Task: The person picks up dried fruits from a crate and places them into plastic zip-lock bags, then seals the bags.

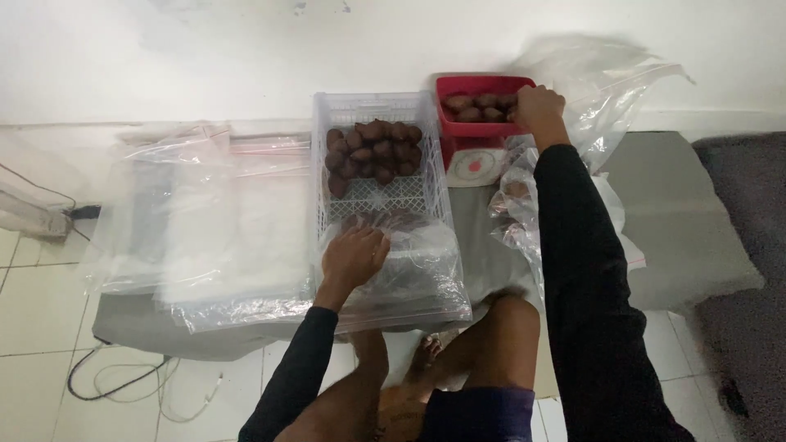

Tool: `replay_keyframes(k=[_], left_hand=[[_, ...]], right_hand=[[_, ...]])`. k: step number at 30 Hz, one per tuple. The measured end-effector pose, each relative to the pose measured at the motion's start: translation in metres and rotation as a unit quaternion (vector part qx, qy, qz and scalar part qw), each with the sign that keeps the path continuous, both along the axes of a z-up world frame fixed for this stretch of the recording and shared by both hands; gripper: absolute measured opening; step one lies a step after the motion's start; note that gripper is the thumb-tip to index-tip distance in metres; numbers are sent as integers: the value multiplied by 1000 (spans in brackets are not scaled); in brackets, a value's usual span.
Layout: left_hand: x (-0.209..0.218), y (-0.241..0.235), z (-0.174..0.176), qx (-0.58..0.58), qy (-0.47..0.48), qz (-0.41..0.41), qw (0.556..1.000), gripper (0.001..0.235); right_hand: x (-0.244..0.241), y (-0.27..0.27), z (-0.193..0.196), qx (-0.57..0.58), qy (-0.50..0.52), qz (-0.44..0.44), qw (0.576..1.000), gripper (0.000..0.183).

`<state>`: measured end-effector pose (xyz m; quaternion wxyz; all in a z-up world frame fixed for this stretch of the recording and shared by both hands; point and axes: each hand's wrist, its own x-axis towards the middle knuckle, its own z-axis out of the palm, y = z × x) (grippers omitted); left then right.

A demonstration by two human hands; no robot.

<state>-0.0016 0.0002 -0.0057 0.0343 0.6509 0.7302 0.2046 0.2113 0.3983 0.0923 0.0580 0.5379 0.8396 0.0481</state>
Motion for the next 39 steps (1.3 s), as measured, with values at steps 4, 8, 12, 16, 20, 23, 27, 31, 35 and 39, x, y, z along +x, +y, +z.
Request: replay_keyframes(k=[4,8,12,16,20,23,27,31,35,39], left_hand=[[1,-1,-2,-1,-3,2,1000,45],[1,-4,0,21,2,-1,1000,42],[-2,-2,-6,11,27,3,1000,45],[-3,-2,-10,25,-7,14,1000,44],[-2,-11,6,51,-33,-16,998,38],[-7,-11,11,50,-66,-53,995,36],[-9,-16,18,26,-271,-69,960,46],[-29,-9,47,29,-329,-114,937,40],[-56,25,34,3,-252,-70,965,36],[-47,48,21,-92,-57,-9,994,28]], right_hand=[[1,-15,9,28,11,6,1000,23],[-1,-10,4,35,8,-4,999,20],[7,49,-44,107,-11,30,994,11],[-26,-51,-14,163,37,117,979,20],[-48,-190,3,57,174,233,955,13],[-56,-219,-30,-92,284,274,914,23],[-61,-206,-82,-89,358,305,878,24],[-75,-193,-118,-58,323,272,905,29],[-85,-176,-166,67,101,259,958,27],[-84,-170,-177,40,99,247,963,32]])
